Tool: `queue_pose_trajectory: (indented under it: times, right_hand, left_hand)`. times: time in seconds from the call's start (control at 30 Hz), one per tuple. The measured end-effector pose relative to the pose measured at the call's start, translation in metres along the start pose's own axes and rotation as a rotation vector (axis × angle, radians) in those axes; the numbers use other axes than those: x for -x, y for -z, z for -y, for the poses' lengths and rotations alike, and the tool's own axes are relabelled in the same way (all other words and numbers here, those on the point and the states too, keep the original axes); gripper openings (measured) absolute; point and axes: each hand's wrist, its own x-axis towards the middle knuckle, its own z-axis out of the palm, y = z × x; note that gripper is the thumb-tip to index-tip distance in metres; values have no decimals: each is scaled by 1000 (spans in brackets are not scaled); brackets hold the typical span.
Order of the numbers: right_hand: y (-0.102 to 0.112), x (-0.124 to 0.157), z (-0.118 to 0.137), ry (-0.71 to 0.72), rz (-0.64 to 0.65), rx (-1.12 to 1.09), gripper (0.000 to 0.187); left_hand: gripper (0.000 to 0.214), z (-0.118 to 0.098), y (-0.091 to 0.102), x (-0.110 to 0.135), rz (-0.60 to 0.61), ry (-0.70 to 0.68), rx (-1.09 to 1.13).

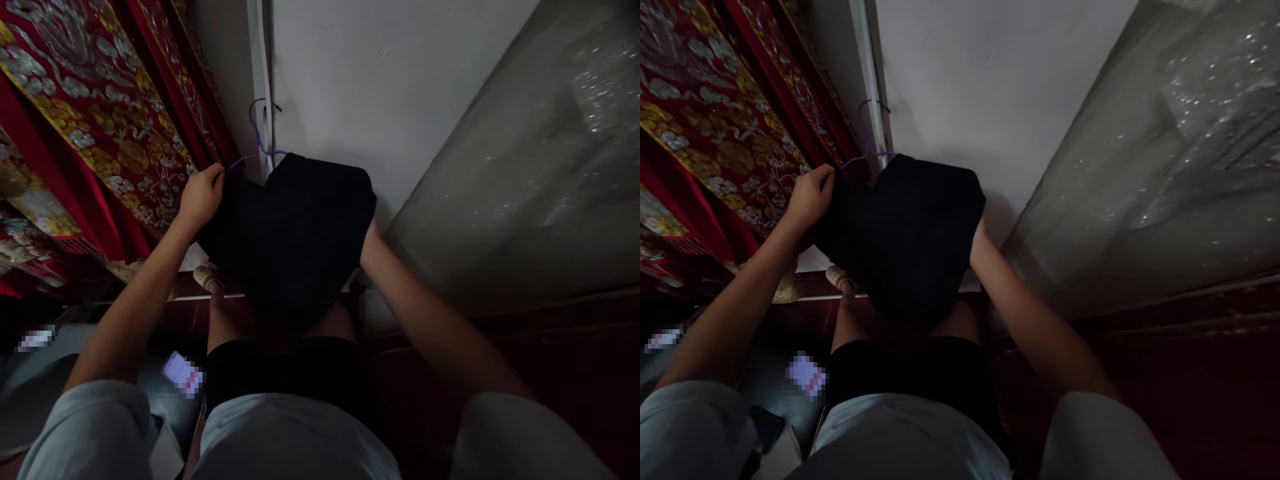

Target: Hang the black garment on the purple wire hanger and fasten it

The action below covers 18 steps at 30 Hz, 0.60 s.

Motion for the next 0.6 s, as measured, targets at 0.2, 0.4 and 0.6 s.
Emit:
queue_pose_trajectory:
  times: [0.2, 0.4, 0.6]
  right_hand:
    - [8, -7, 83, 128, 280, -85, 95]
    - [-33, 23, 112, 220, 437, 328, 98]
    - [-34, 33, 30, 316, 691, 527, 58]
  left_hand:
    - [16, -4, -9, -4, -41, 91, -76]
    - [15, 29, 7, -18, -119, 109, 18]
    - [32, 28, 11, 20, 55, -55, 501]
